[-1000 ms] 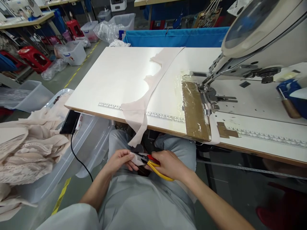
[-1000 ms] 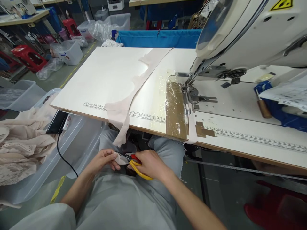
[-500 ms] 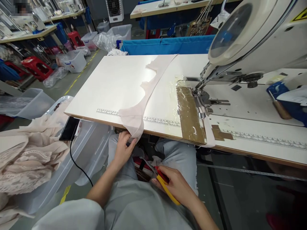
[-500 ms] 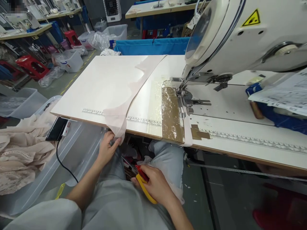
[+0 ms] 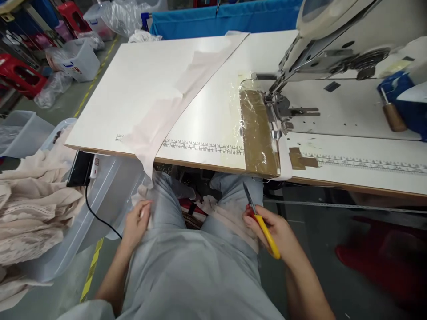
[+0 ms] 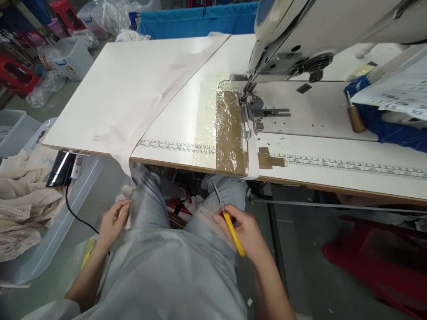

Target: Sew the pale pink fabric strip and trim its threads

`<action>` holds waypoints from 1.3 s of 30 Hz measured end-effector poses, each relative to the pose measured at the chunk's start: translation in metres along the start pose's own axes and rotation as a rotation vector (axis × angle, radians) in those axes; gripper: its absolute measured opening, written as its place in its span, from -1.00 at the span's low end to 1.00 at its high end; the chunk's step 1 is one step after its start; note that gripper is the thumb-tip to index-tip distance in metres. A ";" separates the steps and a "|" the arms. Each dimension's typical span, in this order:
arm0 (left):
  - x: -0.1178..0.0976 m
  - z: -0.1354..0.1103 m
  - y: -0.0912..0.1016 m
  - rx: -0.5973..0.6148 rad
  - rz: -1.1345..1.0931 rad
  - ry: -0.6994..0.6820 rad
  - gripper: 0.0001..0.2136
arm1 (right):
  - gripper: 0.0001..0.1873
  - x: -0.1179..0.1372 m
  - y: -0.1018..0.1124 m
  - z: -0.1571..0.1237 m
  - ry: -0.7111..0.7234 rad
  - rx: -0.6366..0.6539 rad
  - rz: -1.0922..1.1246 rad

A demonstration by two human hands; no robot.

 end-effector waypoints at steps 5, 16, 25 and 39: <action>-0.108 -0.018 -0.066 0.608 -0.327 -0.257 -0.62 | -0.56 0.006 -0.001 -0.005 -0.007 0.041 0.015; -0.121 -0.002 -0.089 0.564 -0.322 -0.171 -0.64 | -0.55 0.009 -0.030 -0.011 -0.026 0.357 0.134; -0.105 -0.008 -0.115 0.781 -0.723 0.158 -0.55 | -0.53 0.029 -0.068 0.013 0.117 0.634 0.040; -0.093 0.000 -0.110 0.712 -0.787 0.182 -0.58 | -0.49 0.035 -0.078 0.018 0.110 0.665 -0.080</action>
Point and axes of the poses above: each hand's wrist, its own z-axis towards the middle knuckle, its own y-axis out of the back of the hand, x = y × z, the point moved 9 cm from there along z, towards the middle knuckle, and after that the axes turned 2 degrees about -y, right-handed, at the moved point
